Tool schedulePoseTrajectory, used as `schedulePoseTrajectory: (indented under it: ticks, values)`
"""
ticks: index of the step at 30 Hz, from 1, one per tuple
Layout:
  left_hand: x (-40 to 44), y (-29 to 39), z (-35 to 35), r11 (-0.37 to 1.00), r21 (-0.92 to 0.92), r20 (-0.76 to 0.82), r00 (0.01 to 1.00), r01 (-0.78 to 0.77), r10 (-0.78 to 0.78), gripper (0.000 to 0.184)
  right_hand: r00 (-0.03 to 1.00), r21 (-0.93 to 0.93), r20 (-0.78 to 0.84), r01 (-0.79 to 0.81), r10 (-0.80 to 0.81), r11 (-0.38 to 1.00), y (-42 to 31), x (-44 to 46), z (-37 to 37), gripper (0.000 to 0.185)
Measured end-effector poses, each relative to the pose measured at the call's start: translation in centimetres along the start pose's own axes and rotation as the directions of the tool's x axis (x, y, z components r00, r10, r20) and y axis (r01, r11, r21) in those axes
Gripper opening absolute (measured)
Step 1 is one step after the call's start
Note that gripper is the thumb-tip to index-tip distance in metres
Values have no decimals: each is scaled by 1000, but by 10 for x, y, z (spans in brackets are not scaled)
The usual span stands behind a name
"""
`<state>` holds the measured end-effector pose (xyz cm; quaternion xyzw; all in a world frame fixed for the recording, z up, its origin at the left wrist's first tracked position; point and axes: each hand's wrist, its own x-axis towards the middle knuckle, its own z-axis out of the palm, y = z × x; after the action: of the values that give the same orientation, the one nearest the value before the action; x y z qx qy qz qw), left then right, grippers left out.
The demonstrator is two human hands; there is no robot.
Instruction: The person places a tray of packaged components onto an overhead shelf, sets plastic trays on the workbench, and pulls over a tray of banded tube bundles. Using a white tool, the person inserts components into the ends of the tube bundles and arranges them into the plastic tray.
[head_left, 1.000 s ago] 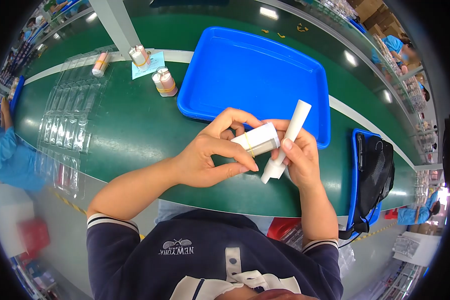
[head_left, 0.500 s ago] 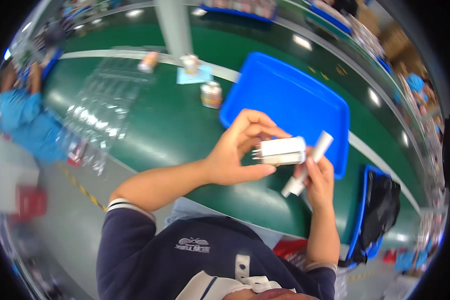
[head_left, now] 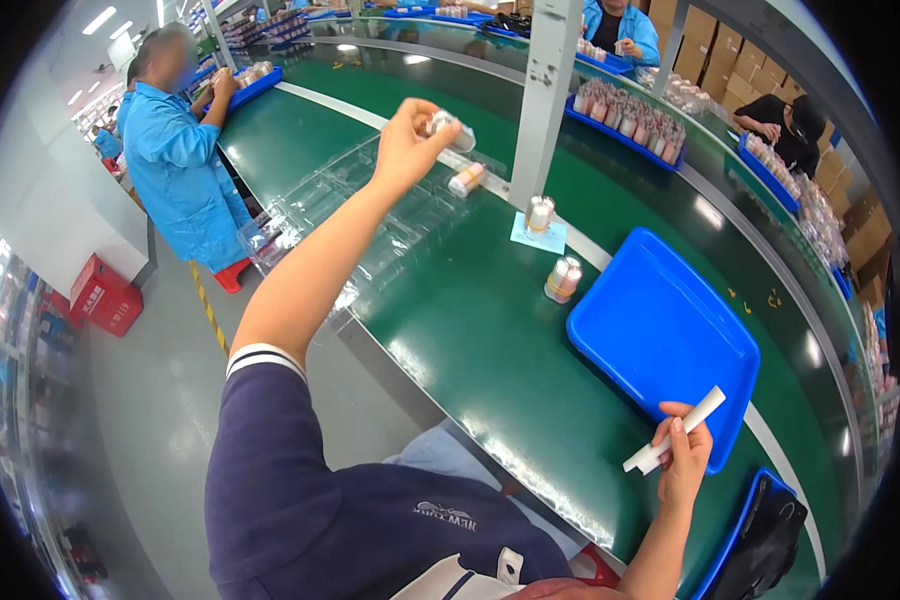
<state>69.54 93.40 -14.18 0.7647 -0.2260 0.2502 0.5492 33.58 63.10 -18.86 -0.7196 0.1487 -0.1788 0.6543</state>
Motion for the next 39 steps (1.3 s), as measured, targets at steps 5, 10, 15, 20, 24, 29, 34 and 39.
schedulePoseTrajectory:
  ticks: [5,10,15,20,24,29,34,39]
  values:
    - [25,-50,-2,824,559,229,972,-93,-46,38,999,-1,-42,-27,27,1000,1,2,0,21]
    - [33,-62,21,757,651,309,931,-57,-195,59,998,-29,-45,-45,44,999,4,3,-2,21]
    - [16,-81,44,513,858,258,891,-32,-374,58,1000,-50,-11,-23,23,998,1,1,1,21]
    - [1,-90,40,588,807,326,875,-60,-358,54,997,-84,64,-41,47,996,-3,0,0,23]
    - [-9,-108,34,692,720,317,913,-55,-257,59,995,-88,73,-58,65,994,-3,0,-3,22]
    - [-29,-44,42,806,538,209,966,-246,156,38,999,-89,46,17,-13,996,-8,-1,-2,26]
    - [-79,28,73,909,156,468,839,-386,276,23,995,-5,-44,89,-90,996,-11,-3,-7,22]
    - [-104,55,102,946,124,559,809,-300,183,46,988,92,-54,152,-147,984,-22,-10,-10,19]
